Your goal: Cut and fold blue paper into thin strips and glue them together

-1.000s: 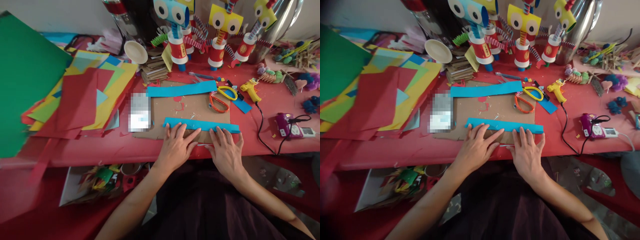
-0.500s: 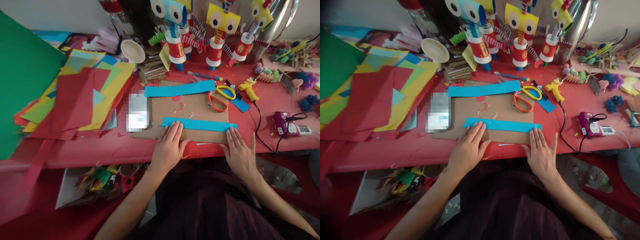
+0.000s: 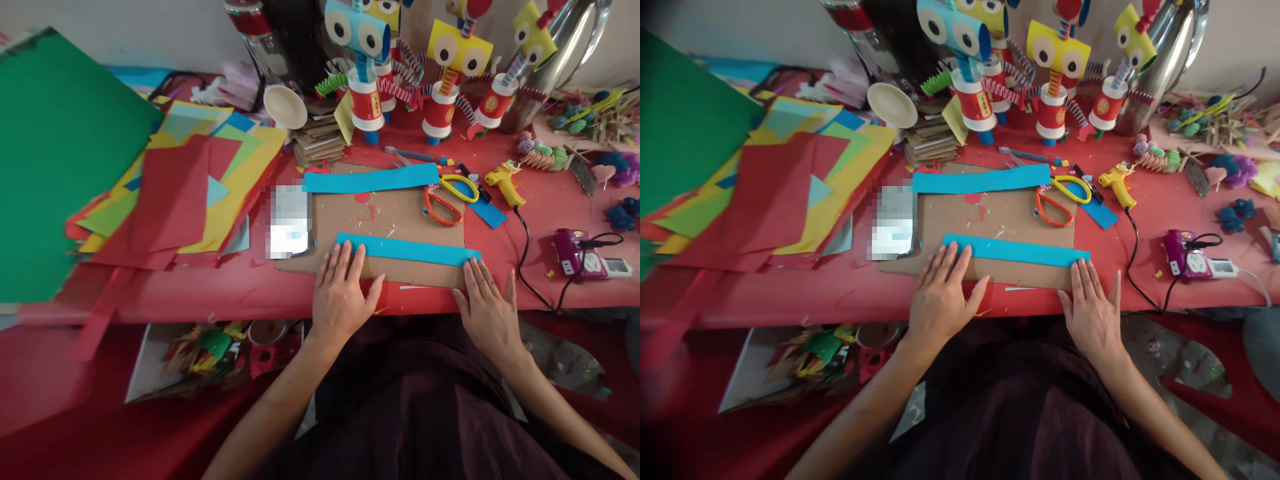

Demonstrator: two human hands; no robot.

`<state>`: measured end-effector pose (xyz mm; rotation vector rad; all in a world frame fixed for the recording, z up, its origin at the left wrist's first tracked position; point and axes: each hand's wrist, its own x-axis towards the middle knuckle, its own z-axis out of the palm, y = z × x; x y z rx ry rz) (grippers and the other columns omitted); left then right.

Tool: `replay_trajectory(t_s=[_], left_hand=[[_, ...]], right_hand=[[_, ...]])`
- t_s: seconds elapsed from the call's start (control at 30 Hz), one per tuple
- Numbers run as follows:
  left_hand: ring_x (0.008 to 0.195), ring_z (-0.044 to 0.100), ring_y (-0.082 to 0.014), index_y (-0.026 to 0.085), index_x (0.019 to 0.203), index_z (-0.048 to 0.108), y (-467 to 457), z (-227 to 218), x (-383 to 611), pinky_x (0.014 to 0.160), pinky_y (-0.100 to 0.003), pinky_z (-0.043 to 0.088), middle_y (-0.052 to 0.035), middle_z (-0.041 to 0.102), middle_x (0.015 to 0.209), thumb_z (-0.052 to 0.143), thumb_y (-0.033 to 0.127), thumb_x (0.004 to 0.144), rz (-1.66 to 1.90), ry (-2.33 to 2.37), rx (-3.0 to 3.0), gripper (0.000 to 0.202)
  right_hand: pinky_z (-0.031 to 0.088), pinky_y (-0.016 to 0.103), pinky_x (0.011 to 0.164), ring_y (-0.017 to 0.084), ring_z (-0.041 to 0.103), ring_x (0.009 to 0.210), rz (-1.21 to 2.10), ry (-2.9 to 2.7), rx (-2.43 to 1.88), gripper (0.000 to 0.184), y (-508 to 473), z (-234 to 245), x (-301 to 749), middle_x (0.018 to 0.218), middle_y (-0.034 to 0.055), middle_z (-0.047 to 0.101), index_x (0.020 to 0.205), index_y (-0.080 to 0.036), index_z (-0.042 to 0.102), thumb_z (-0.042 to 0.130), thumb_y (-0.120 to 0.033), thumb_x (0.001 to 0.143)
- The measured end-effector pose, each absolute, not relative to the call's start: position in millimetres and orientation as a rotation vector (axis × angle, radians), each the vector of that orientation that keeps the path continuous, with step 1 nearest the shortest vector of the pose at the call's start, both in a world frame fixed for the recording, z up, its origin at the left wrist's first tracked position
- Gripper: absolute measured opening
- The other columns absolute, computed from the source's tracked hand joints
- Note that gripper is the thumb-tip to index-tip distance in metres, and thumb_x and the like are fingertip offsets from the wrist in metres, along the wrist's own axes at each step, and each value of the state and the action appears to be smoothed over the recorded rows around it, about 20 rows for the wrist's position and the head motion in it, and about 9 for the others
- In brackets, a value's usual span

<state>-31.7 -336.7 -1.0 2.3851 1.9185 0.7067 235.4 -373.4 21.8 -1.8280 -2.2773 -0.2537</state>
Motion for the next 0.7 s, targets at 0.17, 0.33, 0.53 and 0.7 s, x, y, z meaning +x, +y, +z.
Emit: replay_trajectory(t_s=[0.17,0.33,0.53,0.7], left_hand=[[0.143,0.044,-0.0353,0.012,0.149,0.045,-337,1,-29,0.116,-0.055,0.037,-0.0214,0.046,0.153,0.053,0.046,0.094,0.667,1.967,2.407,0.065],[0.142,0.046,-0.0353,0.010,0.153,0.038,-339,2,-26,0.116,-0.056,0.036,-0.0221,0.048,0.151,0.052,0.046,0.094,0.688,2.000,2.366,0.070],[0.149,0.032,-0.0346,0.008,0.156,0.030,-339,11,-4,0.120,-0.056,0.032,-0.0212,0.039,0.157,0.049,0.035,0.097,0.752,1.943,2.410,0.067],[0.146,0.040,-0.0291,0.015,0.147,0.049,-338,15,31,0.122,-0.051,0.032,-0.0100,0.053,0.149,0.043,0.033,0.101,0.631,1.536,2.601,0.049]], right_hand=[[0.014,0.064,0.119,0.031,0.055,0.134,-0.245,-2.268,-1.853,0.057,-375,18,234,0.147,0.0232,0.054,0.151,-0.006,0.039,0.027,-0.038,0.106],[0.016,0.066,0.118,0.033,0.052,0.137,-0.187,-2.258,-1.882,0.058,-376,16,234,0.150,0.0237,0.049,0.154,-0.007,0.035,0.026,-0.038,0.106],[0.011,0.077,0.114,0.039,0.051,0.136,-0.194,-2.295,-1.894,0.055,-371,28,230,0.148,0.0263,0.051,0.144,-0.002,0.047,0.029,-0.036,0.106],[0.006,0.080,0.113,0.041,0.044,0.141,-0.158,-2.343,-1.839,0.048,-364,41,212,0.150,0.0254,0.049,0.142,-0.006,0.051,0.036,-0.029,0.103]])
